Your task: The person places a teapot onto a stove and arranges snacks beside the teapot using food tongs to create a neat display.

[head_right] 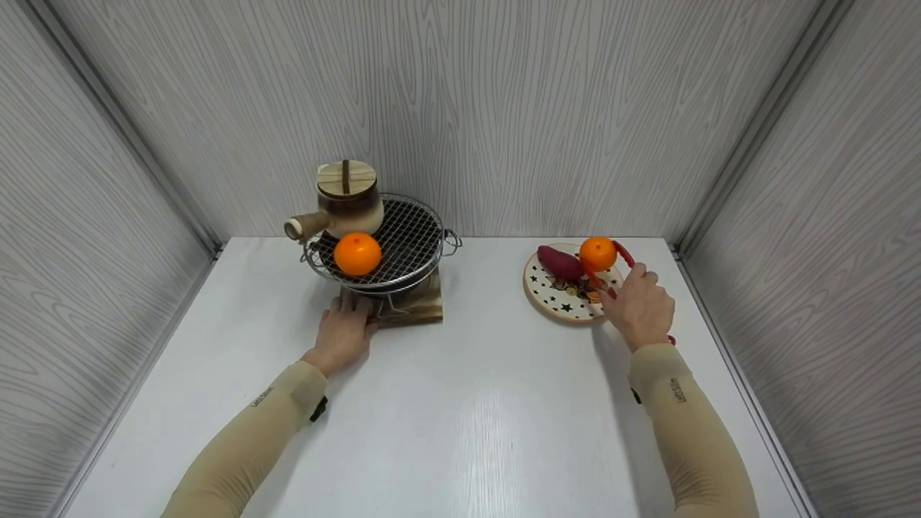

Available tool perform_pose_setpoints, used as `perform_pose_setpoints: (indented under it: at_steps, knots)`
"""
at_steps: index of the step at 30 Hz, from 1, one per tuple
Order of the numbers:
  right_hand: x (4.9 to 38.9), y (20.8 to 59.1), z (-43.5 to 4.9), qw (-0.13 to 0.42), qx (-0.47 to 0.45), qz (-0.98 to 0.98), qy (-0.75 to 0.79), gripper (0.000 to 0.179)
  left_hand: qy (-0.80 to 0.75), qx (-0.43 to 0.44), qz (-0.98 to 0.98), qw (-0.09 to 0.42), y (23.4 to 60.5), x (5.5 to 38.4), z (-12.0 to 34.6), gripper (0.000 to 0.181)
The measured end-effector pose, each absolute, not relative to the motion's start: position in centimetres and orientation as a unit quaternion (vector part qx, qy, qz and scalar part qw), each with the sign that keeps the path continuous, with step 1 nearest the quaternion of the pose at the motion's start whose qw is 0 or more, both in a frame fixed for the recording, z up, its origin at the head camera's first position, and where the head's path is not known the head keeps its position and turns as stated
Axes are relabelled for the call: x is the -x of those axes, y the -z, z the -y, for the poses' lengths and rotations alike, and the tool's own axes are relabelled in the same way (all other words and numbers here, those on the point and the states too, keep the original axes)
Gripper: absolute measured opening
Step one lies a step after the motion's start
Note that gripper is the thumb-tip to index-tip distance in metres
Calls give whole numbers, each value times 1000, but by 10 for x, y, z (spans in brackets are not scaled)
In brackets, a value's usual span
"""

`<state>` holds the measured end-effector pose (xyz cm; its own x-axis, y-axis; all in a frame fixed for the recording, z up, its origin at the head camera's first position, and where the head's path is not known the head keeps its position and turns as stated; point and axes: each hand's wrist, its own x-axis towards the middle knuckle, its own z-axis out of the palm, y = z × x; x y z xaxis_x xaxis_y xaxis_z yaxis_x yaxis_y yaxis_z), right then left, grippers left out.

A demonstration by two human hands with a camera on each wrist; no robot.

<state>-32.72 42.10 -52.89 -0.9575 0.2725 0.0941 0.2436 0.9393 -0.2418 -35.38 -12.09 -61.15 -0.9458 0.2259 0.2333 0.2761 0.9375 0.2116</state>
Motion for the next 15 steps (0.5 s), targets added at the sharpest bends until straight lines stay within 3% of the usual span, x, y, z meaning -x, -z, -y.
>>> perform_pose_setpoints:
  at_steps: [8, 15]
  knots:
    - [324, 522, -414, 78, 119, 982, -121, 83, 118, 120, 982, 80, 613, 355, 121, 53]
    - [324, 514, -406, 74, 116, 982, -128, 85, 120, 123, 981, 95, 615, 356, 121, 52]
